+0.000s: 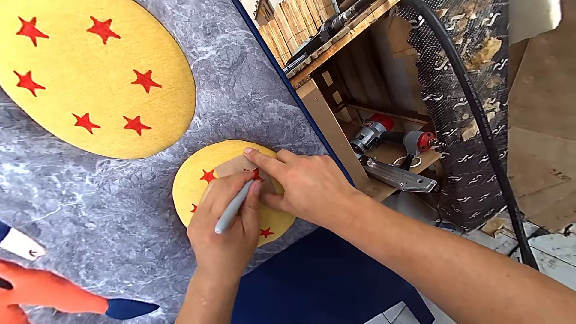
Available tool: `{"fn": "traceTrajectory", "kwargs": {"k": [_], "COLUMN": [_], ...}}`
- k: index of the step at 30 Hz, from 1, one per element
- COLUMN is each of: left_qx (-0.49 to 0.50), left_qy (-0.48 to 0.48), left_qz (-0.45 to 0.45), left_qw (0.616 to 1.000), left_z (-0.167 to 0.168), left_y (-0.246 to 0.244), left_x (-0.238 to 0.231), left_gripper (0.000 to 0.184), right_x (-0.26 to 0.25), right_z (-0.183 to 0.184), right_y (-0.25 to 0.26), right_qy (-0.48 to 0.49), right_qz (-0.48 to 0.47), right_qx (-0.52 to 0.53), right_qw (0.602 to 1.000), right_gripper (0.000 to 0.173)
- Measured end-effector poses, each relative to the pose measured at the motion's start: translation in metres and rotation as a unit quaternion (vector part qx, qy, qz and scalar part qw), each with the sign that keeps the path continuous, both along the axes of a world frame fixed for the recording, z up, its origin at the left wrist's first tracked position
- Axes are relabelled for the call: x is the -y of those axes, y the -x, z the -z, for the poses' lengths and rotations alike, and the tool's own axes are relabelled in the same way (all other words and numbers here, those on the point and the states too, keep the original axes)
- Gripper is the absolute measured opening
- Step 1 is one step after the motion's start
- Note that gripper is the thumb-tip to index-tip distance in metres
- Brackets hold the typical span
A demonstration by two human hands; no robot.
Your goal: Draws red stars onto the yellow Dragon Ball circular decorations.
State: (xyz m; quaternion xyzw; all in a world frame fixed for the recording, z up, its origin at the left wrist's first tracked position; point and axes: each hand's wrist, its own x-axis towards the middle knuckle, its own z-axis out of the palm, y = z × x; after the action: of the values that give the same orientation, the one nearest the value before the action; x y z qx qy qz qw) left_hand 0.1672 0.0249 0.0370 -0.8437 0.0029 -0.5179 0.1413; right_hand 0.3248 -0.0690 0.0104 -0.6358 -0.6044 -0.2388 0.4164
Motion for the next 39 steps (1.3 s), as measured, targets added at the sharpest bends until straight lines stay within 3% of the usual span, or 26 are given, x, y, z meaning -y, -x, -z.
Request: {"fn": "traceTrajectory", "kwargs": {"k": [14, 25, 39], "left_qx": [-0.003, -0.064, -0.115], "left_qy": [0.006, 0.068, -0.005], "left_qz": [-0.073, 0.035, -0.052], "left_qw": [0.997, 0.995, 0.992], "left_z": [-0.006, -0.014, -0.021], "left_y": [0.015, 0.012, 0.023], "left_x": [0.006, -0.009, 0.003], "left_gripper": [0.026, 0.023, 0.026], "right_x": [0.001, -0.001, 0.001], "right_z": [0.0, 0.0, -0.002], "right_y": [0.001, 0.001, 0.0], "right_qy": [-0.008, -0.005, 0.001], "right_qz": [0.0, 0.001, -0.003], "right_qx": [-0.004, -0.001, -0.007], "right_qw": [1.0, 1.0, 1.0], "right_gripper": [0.07, 0.073, 0.07]}}
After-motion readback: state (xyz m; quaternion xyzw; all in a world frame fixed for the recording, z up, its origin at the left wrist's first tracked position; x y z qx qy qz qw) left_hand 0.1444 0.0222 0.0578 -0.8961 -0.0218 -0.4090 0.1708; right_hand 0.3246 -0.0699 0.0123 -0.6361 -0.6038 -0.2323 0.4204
